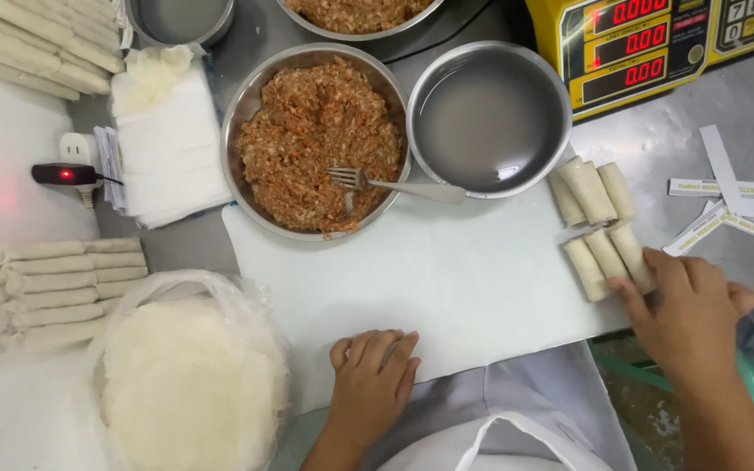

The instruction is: Preparing spring rolls by separating wrappers, adding meat filling with a fork, and rolling them tightly.

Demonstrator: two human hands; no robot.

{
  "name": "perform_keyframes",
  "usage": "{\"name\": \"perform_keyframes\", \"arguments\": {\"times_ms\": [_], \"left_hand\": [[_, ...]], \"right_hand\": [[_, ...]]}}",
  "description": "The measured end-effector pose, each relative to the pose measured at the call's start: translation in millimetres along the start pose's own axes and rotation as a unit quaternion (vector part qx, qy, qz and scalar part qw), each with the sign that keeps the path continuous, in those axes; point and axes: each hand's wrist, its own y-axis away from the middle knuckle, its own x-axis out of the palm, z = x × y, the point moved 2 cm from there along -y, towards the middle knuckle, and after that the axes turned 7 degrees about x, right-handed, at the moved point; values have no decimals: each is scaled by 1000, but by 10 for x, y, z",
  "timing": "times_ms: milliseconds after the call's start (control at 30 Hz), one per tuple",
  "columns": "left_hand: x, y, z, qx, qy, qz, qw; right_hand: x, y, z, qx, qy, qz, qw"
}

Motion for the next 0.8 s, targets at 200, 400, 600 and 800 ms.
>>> {"name": "perform_keyframes", "arguments": {"times_ms": [200,400,600,800], "left_hand": [[-163,20,18,6,-43,-29,999],[-1334,729,439,-179,-339,-157,910],[-879,1363,961,-421,-212,41,881],[-1038,1404,946,-334,-199,-131,912]], "right_hand": [[33,-16,-192,-13,-87,-48,995],[-182,25,416,-89,-171,-40,980],[-428,-26,1082,-212,-231,-10,950],[-422,33,1052,-233,-252,-23,939]]}}
